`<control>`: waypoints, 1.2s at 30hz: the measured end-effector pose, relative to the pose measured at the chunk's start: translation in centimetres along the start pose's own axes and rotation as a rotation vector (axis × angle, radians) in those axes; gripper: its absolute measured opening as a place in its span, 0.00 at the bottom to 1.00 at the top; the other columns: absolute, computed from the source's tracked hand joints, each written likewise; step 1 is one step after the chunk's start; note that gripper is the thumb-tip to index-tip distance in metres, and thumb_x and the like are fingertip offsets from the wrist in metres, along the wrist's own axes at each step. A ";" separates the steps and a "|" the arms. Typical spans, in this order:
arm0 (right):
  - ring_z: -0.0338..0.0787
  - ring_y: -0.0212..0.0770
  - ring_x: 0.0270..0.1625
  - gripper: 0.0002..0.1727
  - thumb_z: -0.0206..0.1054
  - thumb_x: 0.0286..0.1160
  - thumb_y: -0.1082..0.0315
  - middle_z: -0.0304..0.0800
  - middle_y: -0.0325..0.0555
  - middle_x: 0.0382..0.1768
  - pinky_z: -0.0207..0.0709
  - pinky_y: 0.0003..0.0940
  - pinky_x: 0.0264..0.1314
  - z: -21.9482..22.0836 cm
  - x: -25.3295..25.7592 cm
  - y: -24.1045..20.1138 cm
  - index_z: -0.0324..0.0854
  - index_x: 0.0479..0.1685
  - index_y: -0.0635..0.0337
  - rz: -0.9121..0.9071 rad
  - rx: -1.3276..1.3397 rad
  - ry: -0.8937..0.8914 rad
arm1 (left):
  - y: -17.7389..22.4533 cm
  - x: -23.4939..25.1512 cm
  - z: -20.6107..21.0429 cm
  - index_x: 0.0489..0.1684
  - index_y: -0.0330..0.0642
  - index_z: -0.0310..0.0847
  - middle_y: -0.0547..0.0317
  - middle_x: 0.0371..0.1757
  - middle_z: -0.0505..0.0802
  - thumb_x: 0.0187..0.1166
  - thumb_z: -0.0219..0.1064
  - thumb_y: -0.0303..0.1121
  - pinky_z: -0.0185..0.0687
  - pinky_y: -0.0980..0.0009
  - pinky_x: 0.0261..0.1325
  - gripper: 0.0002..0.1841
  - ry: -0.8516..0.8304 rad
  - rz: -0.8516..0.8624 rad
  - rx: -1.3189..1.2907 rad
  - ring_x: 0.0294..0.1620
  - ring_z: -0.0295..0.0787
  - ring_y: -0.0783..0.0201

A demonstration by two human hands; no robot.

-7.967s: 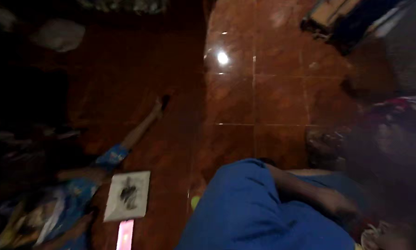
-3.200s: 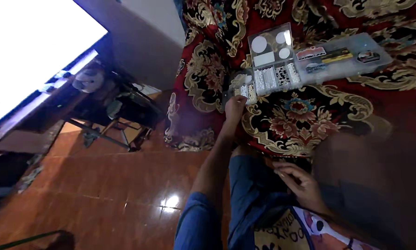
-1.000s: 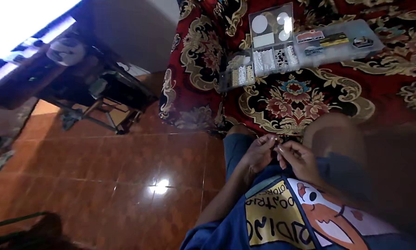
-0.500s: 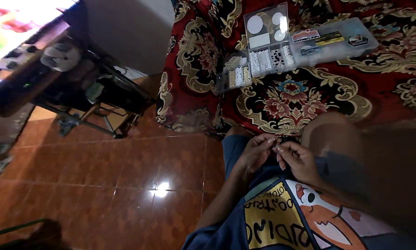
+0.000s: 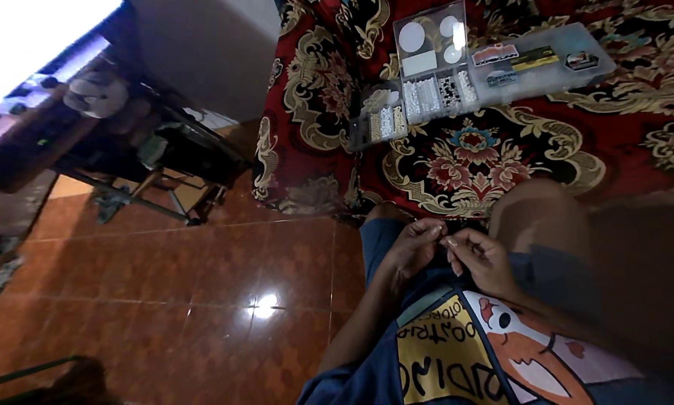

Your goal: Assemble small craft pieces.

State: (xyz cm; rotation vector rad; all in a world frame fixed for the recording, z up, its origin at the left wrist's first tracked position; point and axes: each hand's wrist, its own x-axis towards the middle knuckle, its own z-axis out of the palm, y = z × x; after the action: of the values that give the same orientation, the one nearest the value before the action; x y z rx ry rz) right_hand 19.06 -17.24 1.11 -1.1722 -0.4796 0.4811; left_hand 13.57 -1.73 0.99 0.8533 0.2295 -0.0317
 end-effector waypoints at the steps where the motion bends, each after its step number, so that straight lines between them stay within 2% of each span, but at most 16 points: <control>1: 0.83 0.19 0.20 0.07 0.62 0.81 0.74 0.89 0.26 0.23 0.80 0.15 0.23 0.0 0.0 0.1 0.86 0.37 0.58 0.000 -0.001 -0.002 | -0.1 0.0 0.0 0.39 0.55 0.91 0.73 0.37 0.93 0.77 0.71 0.33 0.86 0.73 0.51 0.03 0.000 -0.005 0.005 0.41 0.89 0.74; 8: 0.83 0.19 0.20 0.07 0.62 0.80 0.74 0.89 0.26 0.23 0.80 0.16 0.23 -0.2 0.0 0.3 0.85 0.36 0.58 0.015 -0.007 -0.018 | -0.8 0.3 -0.3 0.38 0.56 0.91 0.72 0.38 0.94 0.78 0.71 0.38 0.86 0.75 0.47 0.03 -0.059 -0.055 -0.005 0.39 0.89 0.76; 13: 0.83 0.20 0.19 0.07 0.62 0.80 0.73 0.88 0.26 0.23 0.80 0.16 0.22 -0.2 -0.1 0.3 0.85 0.36 0.58 0.017 -0.009 -0.022 | -1.1 0.5 -0.6 0.39 0.56 0.91 0.71 0.39 0.94 0.76 0.74 0.41 0.86 0.75 0.47 0.04 -0.084 -0.064 -0.023 0.39 0.90 0.75; 16: 0.83 0.20 0.19 0.07 0.63 0.80 0.74 0.88 0.27 0.22 0.79 0.16 0.22 -0.2 0.1 0.3 0.85 0.35 0.58 0.019 -0.001 -0.021 | -0.9 0.5 -0.6 0.37 0.57 0.91 0.71 0.39 0.95 0.76 0.73 0.38 0.86 0.75 0.46 0.01 -0.070 -0.060 0.001 0.39 0.90 0.75; 19: 0.82 0.20 0.18 0.08 0.62 0.79 0.74 0.87 0.26 0.21 0.79 0.16 0.21 -0.1 0.1 0.1 0.83 0.33 0.56 0.052 0.003 -0.016 | -0.5 0.5 -0.4 0.35 0.55 0.90 0.71 0.39 0.94 0.78 0.69 0.32 0.86 0.74 0.46 0.04 -0.041 -0.033 0.067 0.40 0.90 0.75; 22: 0.82 0.19 0.18 0.08 0.62 0.78 0.74 0.87 0.25 0.21 0.79 0.16 0.21 -0.1 0.1 0.1 0.83 0.32 0.56 0.059 0.011 -0.017 | -0.5 0.6 -0.7 0.36 0.54 0.91 0.70 0.40 0.95 0.76 0.72 0.33 0.86 0.74 0.48 0.03 -0.053 -0.005 0.092 0.41 0.90 0.75; 25: 0.82 0.19 0.18 0.08 0.62 0.78 0.75 0.87 0.25 0.21 0.79 0.16 0.20 -0.2 0.2 0.1 0.82 0.31 0.55 0.061 0.014 -0.022 | -0.3 0.6 -0.5 0.36 0.53 0.90 0.69 0.39 0.95 0.76 0.69 0.29 0.86 0.74 0.49 0.05 -0.034 -0.006 0.101 0.40 0.91 0.74; 36: 0.82 0.19 0.18 0.09 0.62 0.77 0.75 0.88 0.26 0.21 0.79 0.16 0.20 -0.2 0.3 0.0 0.83 0.31 0.54 0.042 0.050 -0.025 | -0.1 0.7 -0.4 0.37 0.52 0.91 0.70 0.39 0.95 0.75 0.72 0.31 0.86 0.74 0.50 0.03 -0.060 -0.004 0.074 0.41 0.91 0.74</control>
State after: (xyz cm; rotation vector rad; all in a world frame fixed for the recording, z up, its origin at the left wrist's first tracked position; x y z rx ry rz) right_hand 19.44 -17.21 1.06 -1.1308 -0.4622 0.5421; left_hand 14.17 -1.41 0.49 0.9239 0.1749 -0.0701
